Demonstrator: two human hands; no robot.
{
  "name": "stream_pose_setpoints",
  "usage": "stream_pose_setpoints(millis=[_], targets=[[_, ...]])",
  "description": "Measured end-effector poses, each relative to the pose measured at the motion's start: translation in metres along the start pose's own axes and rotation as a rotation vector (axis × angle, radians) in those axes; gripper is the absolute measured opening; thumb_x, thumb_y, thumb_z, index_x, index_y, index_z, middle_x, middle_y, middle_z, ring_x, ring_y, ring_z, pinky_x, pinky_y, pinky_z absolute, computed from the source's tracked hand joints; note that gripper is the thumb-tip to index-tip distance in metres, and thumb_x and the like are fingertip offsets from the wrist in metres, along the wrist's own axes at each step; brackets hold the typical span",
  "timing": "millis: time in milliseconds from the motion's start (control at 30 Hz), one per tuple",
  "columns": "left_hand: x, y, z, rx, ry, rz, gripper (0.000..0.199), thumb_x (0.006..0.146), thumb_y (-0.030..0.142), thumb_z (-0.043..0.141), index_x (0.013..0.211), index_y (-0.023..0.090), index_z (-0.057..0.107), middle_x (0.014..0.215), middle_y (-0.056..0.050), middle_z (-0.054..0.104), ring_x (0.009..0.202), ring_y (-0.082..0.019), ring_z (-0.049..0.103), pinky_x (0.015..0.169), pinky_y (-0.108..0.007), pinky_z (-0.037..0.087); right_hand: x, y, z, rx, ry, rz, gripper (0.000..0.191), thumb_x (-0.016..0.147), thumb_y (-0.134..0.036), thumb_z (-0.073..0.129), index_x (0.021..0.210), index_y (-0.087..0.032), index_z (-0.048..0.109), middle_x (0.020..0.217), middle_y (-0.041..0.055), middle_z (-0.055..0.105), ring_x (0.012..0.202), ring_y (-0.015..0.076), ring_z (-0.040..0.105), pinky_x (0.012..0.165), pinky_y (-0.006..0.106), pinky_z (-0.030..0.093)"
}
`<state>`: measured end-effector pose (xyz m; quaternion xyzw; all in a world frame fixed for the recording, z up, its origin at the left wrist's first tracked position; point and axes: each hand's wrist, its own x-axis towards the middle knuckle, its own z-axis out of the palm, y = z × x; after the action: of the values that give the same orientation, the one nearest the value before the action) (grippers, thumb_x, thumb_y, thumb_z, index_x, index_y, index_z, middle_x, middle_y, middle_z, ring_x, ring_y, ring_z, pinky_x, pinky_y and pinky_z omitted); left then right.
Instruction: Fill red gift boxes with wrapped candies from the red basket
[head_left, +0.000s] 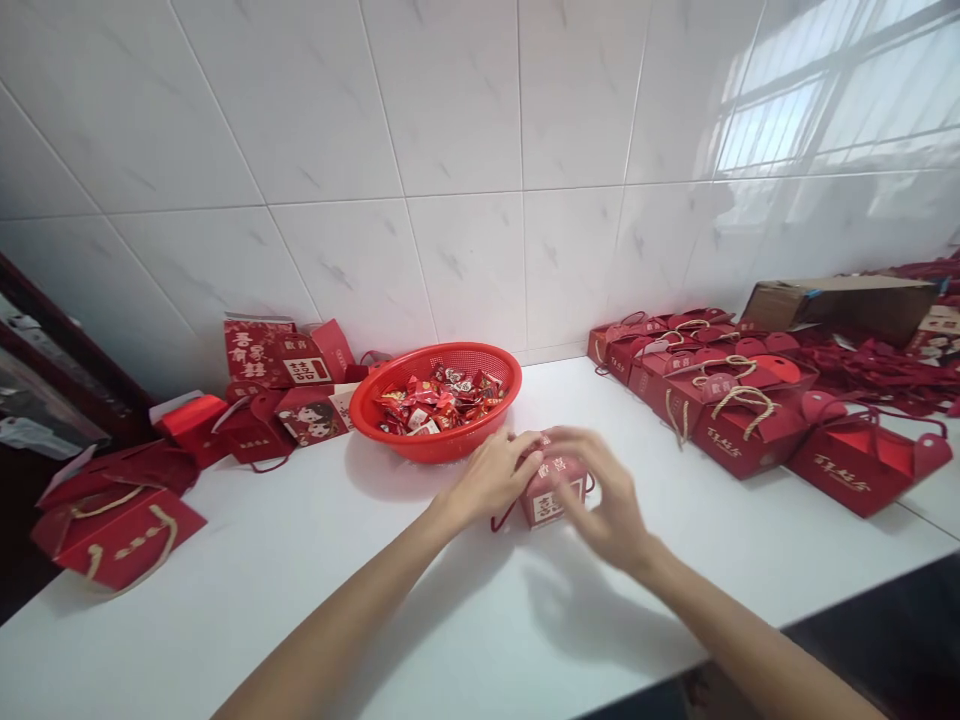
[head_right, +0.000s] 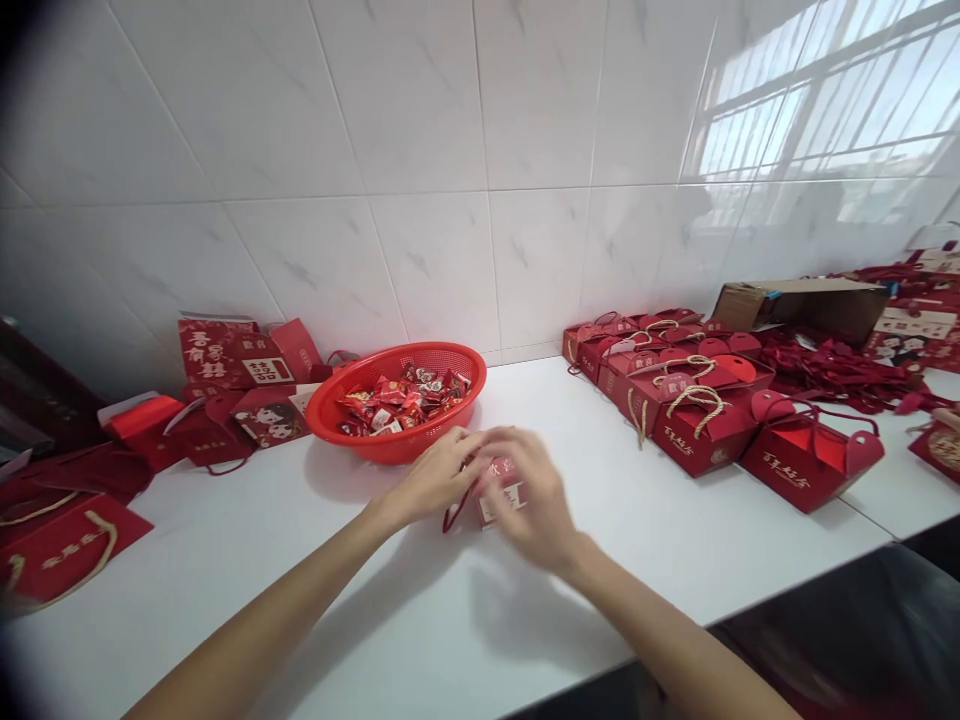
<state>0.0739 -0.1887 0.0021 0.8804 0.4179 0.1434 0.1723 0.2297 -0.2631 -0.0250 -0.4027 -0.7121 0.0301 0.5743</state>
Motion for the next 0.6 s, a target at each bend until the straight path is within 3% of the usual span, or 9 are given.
stream_pose_setpoints(millis=[67, 167, 233, 300, 400, 467, 600], targets=[[-0.002, -0.008, 0.0, -0.131, -0.027, -0.014, 0.047, 0.099, 0.051, 0.036, 0.134, 0.031, 0.058, 0.111, -0.008, 0.063, 0.108, -0.025, 0.061, 0.096, -0.039, 0.047, 0.001, 0.036, -0.02, -0.056, 0.017, 0.33, 0.022, 0.088, -0.027, 0.052, 0.106, -0.02, 0.063, 0.111, 0.0118, 0.068, 0.105, 0.0262, 0.062, 0.092, 0.047, 0.051], [-0.001, -0.014, 0.001, -0.224, -0.057, -0.042, 0.05, 0.096, 0.052, 0.04, 0.138, 0.029, 0.056, 0.123, -0.008, 0.061, 0.12, -0.027, 0.057, 0.106, -0.04, 0.042, 0.001, 0.071, -0.029, 0.0, -0.176, 0.633, 0.036, 0.079, -0.026, 0.056, 0.113, -0.021, 0.065, 0.122, 0.0102, 0.067, 0.108, 0.0265, 0.062, 0.092, 0.046, 0.051], [0.001, -0.015, 0.001, -0.26, -0.061, -0.047, 0.05, 0.095, 0.052, 0.043, 0.137, 0.029, 0.057, 0.124, -0.008, 0.061, 0.119, -0.027, 0.057, 0.107, -0.04, 0.042, 0.002, 0.08, -0.026, 0.145, -0.329, 0.706, 0.034, 0.077, -0.026, 0.055, 0.108, -0.021, 0.068, 0.12, 0.0089, 0.069, 0.105, 0.0248, 0.063, 0.089, 0.041, 0.052], [0.002, -0.015, 0.001, -0.281, -0.053, -0.062, 0.049, 0.093, 0.051, 0.046, 0.135, 0.031, 0.059, 0.121, -0.007, 0.062, 0.111, -0.025, 0.06, 0.103, -0.039, 0.045, 0.004, 0.081, -0.022, 0.272, -0.393, 0.748, 0.024, 0.075, -0.027, 0.054, 0.093, -0.019, 0.069, 0.105, 0.0076, 0.072, 0.093, 0.0222, 0.065, 0.081, 0.036, 0.053], [0.003, -0.017, 0.003, -0.295, -0.01, -0.075, 0.046, 0.09, 0.049, 0.052, 0.131, 0.031, 0.064, 0.115, -0.007, 0.062, 0.101, -0.024, 0.063, 0.098, -0.04, 0.049, 0.007, 0.079, -0.021, 0.355, -0.366, 0.83, 0.014, 0.071, -0.03, 0.057, 0.071, -0.018, 0.062, 0.076, 0.0032, 0.067, 0.073, 0.0177, 0.06, 0.071, 0.032, 0.048], [0.005, -0.018, 0.006, -0.306, 0.044, -0.059, 0.042, 0.087, 0.047, 0.059, 0.124, 0.03, 0.069, 0.112, -0.007, 0.062, 0.101, -0.024, 0.062, 0.097, -0.04, 0.05, 0.01, 0.078, -0.026, 0.443, -0.34, 0.896, 0.018, 0.07, -0.034, 0.06, 0.064, -0.018, 0.058, 0.066, 0.0011, 0.062, 0.066, 0.0149, 0.055, 0.068, 0.03, 0.045], [0.012, -0.015, 0.004, -0.35, 0.196, -0.093, 0.04, 0.074, 0.033, 0.073, 0.113, 0.023, 0.074, 0.116, -0.01, 0.06, 0.107, -0.027, 0.061, 0.096, -0.04, 0.051, 0.025, 0.071, -0.046, 0.733, -0.214, 0.986, 0.023, 0.066, -0.037, 0.07, 0.07, -0.017, 0.061, 0.058, -0.0016, 0.056, 0.058, 0.0121, 0.05, 0.066, 0.029, 0.042]])
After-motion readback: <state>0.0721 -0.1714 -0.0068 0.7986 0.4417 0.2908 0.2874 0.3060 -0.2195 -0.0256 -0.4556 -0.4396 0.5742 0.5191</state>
